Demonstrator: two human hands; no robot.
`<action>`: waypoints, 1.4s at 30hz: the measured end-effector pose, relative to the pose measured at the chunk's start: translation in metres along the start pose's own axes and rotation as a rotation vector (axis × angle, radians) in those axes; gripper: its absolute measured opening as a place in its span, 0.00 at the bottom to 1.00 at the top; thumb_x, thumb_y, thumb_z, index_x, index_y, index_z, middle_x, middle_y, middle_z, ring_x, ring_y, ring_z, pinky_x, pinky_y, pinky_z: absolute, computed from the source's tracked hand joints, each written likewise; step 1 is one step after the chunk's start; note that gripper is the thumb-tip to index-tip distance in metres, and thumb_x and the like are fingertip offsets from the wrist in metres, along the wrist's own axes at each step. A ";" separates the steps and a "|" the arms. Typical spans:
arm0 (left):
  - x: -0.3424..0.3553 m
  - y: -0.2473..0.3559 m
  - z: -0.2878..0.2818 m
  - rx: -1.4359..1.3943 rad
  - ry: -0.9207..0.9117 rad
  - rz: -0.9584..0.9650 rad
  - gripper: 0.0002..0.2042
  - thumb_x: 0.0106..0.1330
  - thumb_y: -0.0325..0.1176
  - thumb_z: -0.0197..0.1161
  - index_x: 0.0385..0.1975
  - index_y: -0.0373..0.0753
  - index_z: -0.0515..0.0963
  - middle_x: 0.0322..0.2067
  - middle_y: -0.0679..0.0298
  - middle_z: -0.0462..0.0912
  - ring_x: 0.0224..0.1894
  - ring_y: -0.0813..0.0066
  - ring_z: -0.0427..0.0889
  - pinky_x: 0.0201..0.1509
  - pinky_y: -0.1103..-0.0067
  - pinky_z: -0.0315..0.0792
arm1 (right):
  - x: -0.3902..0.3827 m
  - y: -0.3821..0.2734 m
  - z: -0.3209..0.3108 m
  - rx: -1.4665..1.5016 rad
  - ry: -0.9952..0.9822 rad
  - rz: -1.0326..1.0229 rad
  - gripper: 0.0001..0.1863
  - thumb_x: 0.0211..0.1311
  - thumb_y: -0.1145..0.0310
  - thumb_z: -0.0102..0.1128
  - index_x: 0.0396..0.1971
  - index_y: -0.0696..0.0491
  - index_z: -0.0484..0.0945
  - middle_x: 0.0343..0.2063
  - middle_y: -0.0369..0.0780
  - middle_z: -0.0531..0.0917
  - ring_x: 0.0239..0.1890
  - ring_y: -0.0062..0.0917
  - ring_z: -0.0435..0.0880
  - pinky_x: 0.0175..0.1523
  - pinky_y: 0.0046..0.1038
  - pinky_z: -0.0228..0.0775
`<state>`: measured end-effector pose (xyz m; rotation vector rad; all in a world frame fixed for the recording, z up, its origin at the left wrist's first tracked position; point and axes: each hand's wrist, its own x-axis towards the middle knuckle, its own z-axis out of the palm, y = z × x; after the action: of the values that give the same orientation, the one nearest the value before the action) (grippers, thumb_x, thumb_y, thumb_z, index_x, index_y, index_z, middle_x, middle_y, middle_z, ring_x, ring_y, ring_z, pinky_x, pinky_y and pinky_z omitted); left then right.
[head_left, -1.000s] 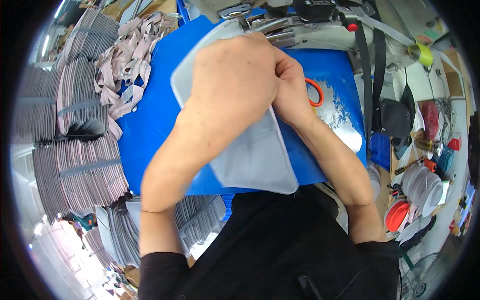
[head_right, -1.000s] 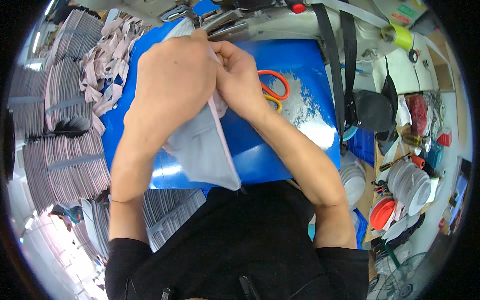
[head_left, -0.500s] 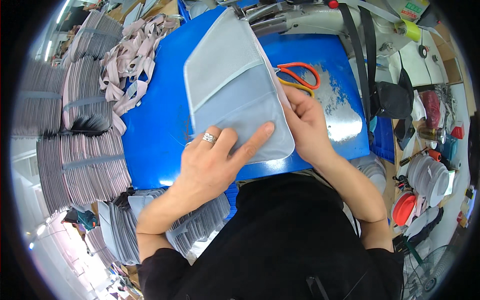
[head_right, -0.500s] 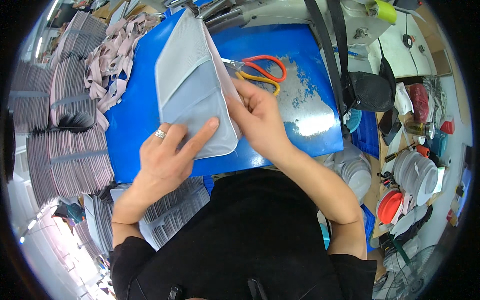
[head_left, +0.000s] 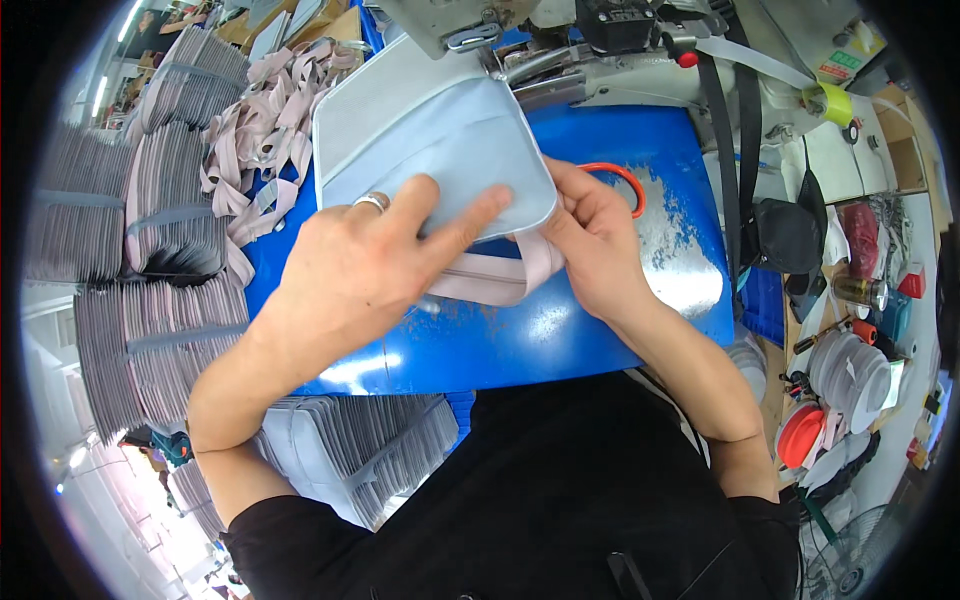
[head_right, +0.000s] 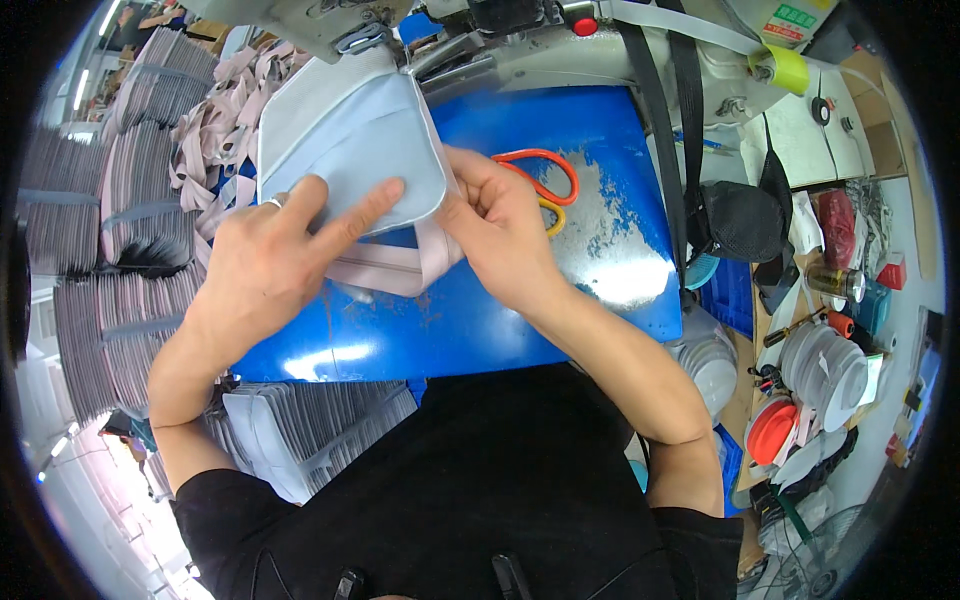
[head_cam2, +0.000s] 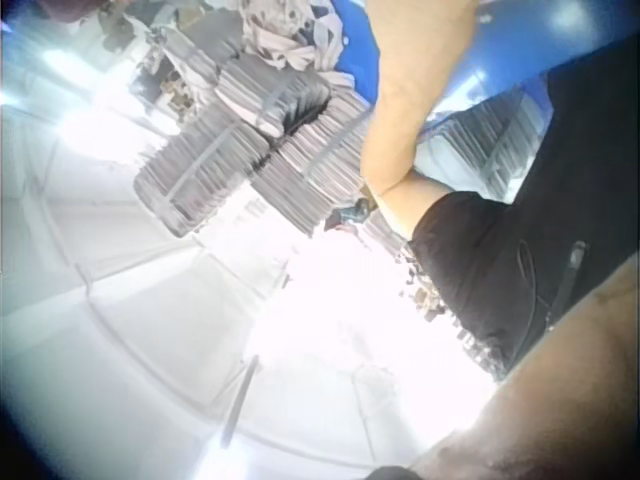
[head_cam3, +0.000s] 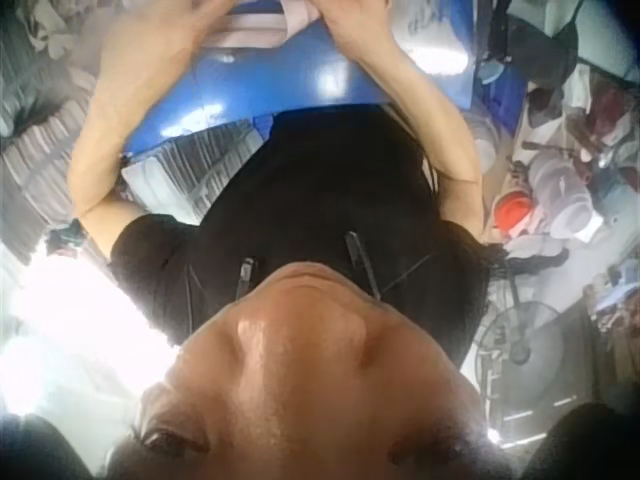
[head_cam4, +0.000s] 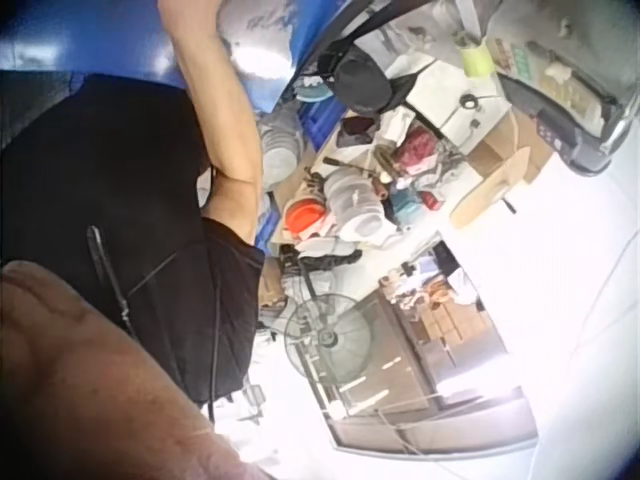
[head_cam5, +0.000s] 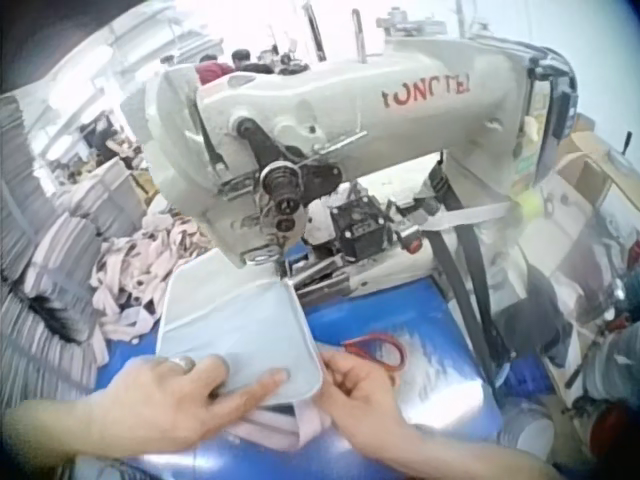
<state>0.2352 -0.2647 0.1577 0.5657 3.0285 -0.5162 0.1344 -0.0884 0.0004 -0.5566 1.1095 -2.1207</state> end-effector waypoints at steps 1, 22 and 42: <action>0.004 -0.006 0.000 0.021 0.001 0.010 0.34 0.58 0.34 0.68 0.69 0.56 0.75 0.33 0.64 0.70 0.22 0.74 0.81 0.22 0.77 0.77 | 0.006 -0.001 -0.001 0.016 -0.001 0.003 0.21 0.79 0.70 0.57 0.67 0.62 0.73 0.46 0.38 0.89 0.46 0.14 0.86 0.49 0.19 0.77; 0.056 -0.049 0.010 0.165 0.104 -0.011 0.21 0.59 0.26 0.66 0.54 0.41 0.86 0.34 0.56 0.84 0.29 0.60 0.89 0.32 0.71 0.81 | 0.079 0.016 0.000 0.041 0.121 -0.091 0.11 0.75 0.75 0.60 0.51 0.66 0.78 0.39 0.42 0.88 0.37 0.16 0.85 0.43 0.19 0.78; 0.016 0.077 0.069 -0.554 0.337 -0.494 0.40 0.46 0.28 0.71 0.67 0.37 0.72 0.37 0.55 0.75 0.38 0.54 0.78 0.40 0.64 0.72 | -0.009 -0.023 -0.030 -0.678 -0.185 -0.208 0.15 0.68 0.73 0.63 0.54 0.56 0.80 0.43 0.40 0.84 0.45 0.24 0.82 0.53 0.28 0.74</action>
<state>0.2450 -0.2140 0.0664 -0.1448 3.3901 0.4744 0.1131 -0.0555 0.0023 -1.1955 1.7197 -1.7702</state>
